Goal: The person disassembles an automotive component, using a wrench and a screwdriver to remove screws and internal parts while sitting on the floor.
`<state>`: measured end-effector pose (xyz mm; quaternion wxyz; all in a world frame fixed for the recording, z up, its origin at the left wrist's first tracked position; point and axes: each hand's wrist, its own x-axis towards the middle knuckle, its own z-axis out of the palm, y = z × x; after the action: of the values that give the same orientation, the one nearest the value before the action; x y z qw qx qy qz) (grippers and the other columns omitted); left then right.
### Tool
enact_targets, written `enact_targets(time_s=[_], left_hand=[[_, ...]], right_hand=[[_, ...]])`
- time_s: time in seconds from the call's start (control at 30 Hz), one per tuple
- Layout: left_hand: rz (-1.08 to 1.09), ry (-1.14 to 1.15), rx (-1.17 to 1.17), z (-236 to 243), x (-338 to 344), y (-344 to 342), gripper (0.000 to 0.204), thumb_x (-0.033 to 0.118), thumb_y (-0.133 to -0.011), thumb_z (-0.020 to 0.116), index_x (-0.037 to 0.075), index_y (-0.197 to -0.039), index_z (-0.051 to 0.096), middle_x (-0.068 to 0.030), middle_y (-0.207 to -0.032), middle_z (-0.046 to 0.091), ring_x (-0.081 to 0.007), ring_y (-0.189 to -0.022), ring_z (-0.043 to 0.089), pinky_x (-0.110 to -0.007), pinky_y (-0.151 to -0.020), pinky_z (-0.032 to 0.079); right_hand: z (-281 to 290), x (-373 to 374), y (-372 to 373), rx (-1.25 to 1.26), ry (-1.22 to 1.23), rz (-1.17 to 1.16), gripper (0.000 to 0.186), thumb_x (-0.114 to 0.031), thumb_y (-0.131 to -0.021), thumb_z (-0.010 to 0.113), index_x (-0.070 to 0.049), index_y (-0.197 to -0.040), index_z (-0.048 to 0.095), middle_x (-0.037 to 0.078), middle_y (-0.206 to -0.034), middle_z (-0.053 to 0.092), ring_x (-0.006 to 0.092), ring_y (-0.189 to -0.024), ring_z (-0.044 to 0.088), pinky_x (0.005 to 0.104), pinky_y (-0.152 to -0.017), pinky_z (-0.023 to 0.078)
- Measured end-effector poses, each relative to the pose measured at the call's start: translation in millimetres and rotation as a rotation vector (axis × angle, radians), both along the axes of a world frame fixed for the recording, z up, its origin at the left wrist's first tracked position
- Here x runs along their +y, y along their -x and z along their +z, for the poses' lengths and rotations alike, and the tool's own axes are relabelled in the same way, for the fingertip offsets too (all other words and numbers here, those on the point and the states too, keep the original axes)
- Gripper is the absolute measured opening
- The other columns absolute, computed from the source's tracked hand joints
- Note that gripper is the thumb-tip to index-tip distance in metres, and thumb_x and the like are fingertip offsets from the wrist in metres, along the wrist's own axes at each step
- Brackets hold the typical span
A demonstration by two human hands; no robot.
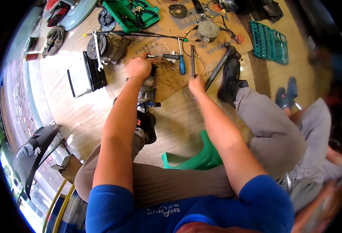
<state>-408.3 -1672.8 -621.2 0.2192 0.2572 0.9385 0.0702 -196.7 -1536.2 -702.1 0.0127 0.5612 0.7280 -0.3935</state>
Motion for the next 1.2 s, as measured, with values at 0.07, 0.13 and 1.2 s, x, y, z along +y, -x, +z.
enact_targets(time_s=[0.07, 0.13, 1.2], left_hand=[[0.074, 0.003, -0.034, -12.7, -18.2, 8.5, 0.044, 0.042, -0.091, 0.055, 0.026, -0.131, 0.060, -0.0135, -0.115, 0.068, -0.0336, -0.112, 0.060, -0.042, -0.095, 0.048], [0.107, -0.004, -0.103, -14.4, -13.7, 9.5, 0.044, 0.040, -0.090, 0.056, 0.026, -0.131, 0.061, -0.0133, -0.117, 0.068, -0.0318, -0.117, 0.058, -0.041, -0.097, 0.047], [0.083, -0.270, -0.278, -71.1, -22.5, 50.7, 0.049, 0.045, -0.075, 0.073, 0.019, -0.116, 0.071, -0.0160, -0.115, 0.068, -0.0347, -0.110, 0.062, -0.040, -0.092, 0.049]], right_hand=[[36.9, -15.0, 6.7, 0.041, 0.005, 0.069, 0.033, -0.026, -0.094, 0.055, 0.007, -0.095, 0.058, 0.030, -0.090, 0.065, 0.0469, -0.091, 0.062, 0.0499, -0.083, 0.048], [67.8, -23.0, 0.2, 0.132, -0.080, 0.114, 0.039, -0.032, -0.098, 0.052, 0.005, -0.089, 0.059, 0.029, -0.083, 0.064, 0.0471, -0.085, 0.062, 0.0505, -0.076, 0.047], [98.9, -75.8, 13.7, -0.023, -0.068, 0.401, 0.032, -0.029, -0.097, 0.054, 0.002, -0.094, 0.059, 0.029, -0.087, 0.065, 0.0479, -0.086, 0.062, 0.0536, -0.077, 0.049]])
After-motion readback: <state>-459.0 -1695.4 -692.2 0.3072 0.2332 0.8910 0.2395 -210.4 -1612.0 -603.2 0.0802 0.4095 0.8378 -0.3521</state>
